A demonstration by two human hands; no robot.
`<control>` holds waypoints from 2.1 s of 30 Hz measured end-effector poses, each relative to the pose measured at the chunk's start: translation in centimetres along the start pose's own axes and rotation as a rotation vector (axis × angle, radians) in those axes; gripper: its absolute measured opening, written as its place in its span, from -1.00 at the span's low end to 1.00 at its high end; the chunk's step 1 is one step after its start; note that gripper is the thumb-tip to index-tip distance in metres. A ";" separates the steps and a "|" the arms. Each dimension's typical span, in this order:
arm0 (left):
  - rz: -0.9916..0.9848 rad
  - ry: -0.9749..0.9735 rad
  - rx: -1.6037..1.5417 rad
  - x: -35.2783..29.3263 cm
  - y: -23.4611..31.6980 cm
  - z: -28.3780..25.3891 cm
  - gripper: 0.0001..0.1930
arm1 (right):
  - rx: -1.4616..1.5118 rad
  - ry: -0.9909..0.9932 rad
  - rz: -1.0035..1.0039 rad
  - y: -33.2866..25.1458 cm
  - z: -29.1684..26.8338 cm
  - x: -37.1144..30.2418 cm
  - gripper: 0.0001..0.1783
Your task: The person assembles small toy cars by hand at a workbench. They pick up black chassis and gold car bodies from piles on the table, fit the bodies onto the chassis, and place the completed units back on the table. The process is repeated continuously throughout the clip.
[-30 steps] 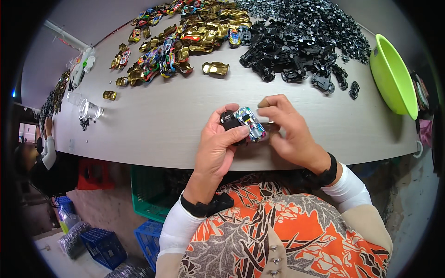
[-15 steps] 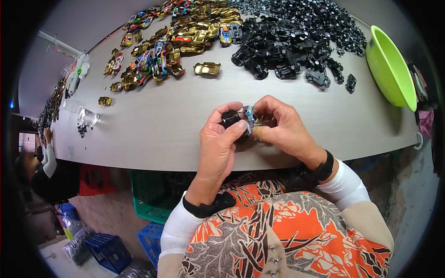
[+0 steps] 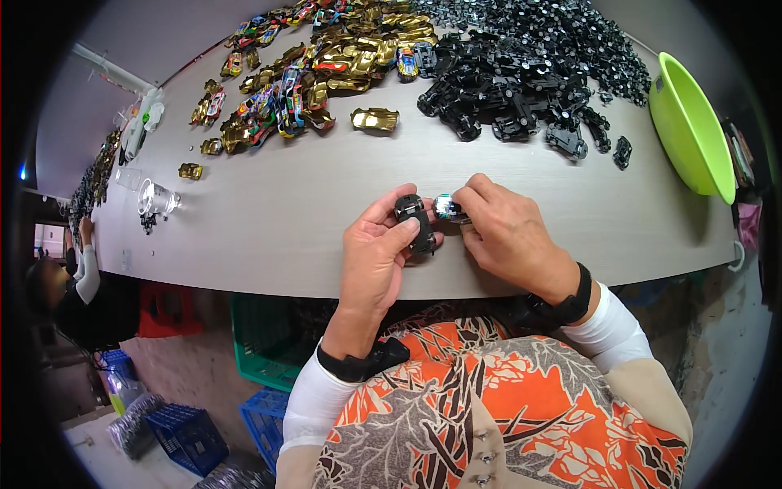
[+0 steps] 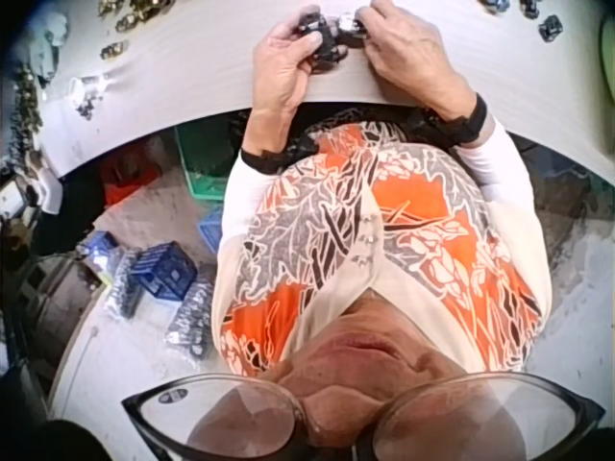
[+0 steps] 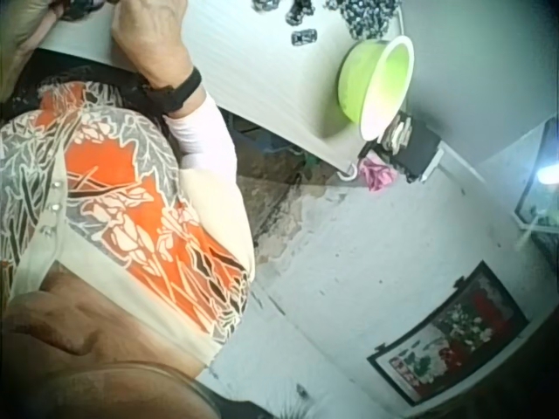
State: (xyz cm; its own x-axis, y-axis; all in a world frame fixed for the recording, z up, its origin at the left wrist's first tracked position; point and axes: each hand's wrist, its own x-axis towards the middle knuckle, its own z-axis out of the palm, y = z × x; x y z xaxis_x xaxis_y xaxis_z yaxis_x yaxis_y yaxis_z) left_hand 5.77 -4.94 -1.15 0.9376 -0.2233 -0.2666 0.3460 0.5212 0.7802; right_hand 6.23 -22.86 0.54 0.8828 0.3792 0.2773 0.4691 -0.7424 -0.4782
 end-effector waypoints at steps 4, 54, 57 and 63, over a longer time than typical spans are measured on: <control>0.073 0.022 -0.048 -0.1 0.3 -0.6 -0.60 | 0.460 0.009 0.157 0.1 -0.8 0.2 -0.72; -0.041 -0.146 -0.041 -1.1 1.6 0.4 -0.51 | 0.934 0.129 0.109 -1.8 -0.4 -1.1 -0.66; -0.015 -0.120 0.036 -1.3 1.6 0.8 -0.52 | 0.786 0.101 0.063 -2.0 -0.7 -1.0 -0.66; 0.036 -0.101 0.137 -1.7 1.5 1.3 -0.54 | 0.757 0.089 0.073 -2.2 -0.4 -1.4 -0.63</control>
State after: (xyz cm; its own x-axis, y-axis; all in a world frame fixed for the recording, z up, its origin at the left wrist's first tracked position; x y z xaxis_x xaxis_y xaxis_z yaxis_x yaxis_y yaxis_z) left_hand 4.65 -4.88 1.18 0.9386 -0.2917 -0.1841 0.2976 0.4151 0.8597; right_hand 3.97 -21.95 1.60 0.9220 0.2739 0.2736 0.3266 -0.1709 -0.9296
